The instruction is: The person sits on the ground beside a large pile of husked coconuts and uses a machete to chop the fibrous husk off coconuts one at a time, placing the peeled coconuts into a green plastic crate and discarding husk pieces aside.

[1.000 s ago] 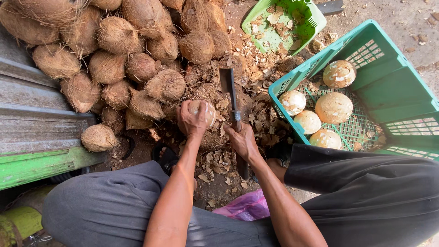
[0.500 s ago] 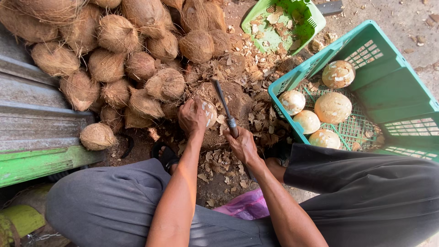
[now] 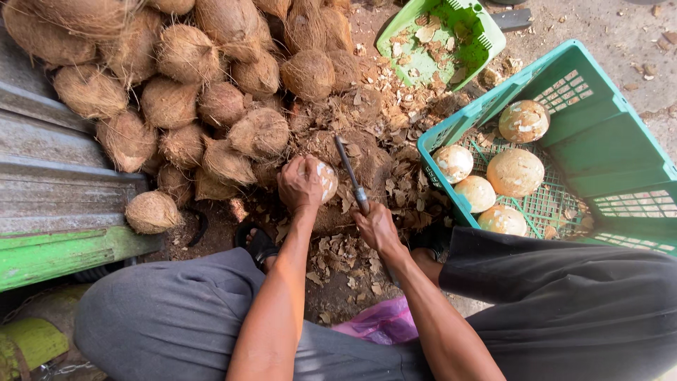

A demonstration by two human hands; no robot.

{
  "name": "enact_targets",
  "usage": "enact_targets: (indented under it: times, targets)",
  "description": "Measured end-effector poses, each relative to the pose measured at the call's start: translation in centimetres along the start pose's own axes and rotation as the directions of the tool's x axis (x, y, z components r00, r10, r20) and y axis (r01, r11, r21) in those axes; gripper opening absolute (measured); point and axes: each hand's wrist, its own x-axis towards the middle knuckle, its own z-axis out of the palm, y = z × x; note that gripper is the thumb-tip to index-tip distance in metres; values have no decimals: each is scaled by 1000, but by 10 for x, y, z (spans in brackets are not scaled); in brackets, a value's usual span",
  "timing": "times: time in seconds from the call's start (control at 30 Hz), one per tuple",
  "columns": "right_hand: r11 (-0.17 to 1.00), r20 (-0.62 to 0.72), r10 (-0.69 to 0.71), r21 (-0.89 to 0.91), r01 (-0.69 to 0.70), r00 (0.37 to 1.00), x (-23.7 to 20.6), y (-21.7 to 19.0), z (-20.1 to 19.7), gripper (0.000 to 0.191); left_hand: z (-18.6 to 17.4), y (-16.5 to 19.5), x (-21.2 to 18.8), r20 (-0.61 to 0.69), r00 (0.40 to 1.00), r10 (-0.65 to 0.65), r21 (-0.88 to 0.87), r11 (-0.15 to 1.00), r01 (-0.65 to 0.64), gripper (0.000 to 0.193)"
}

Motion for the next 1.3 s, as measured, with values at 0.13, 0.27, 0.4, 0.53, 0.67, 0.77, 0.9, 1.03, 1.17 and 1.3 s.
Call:
enact_targets:
  times: [0.13,0.27,0.4,0.53,0.67,0.77,0.9,1.03,1.17,1.3]
  targets:
    - [977,-149,-197,53,207,969,-7,3,-10,31,0,-3,-1,-89,994,67,-30,997,-70,42]
    - [971,-172,-218,56,231,961,-11,4,-1,33,2,-1,-3,2,1000,-18,45,999,18,43]
    - [984,-64,-165,-75,160,984,-5,6,11,30,0,3,-1,-86,996,23,-1,1000,-23,39]
    - [995,-59,-61,75,65,996,-2,13,6,24,-2,4,-1,-93,994,57,-22,998,-59,41]
    - [975,-183,-181,94,200,966,-11,13,4,40,-2,2,-6,-68,998,13,-13,1000,-14,43]
    - [972,-119,-181,130,196,976,-12,2,8,39,-3,4,-6,-72,996,46,-6,999,-46,47]
    - [988,-21,-125,94,126,992,-13,-11,7,41,-6,5,-3,-191,964,187,-26,980,-196,51]
    - [988,-88,-154,-2,154,984,-15,-11,2,38,-4,1,-2,-53,995,81,12,997,-80,54]
    - [970,-190,-232,25,241,954,-12,-4,7,39,5,-4,1,-125,983,136,31,991,-133,44]
    - [996,59,23,83,-28,998,-7,-5,9,35,6,-1,1,-180,960,213,72,977,-203,40]
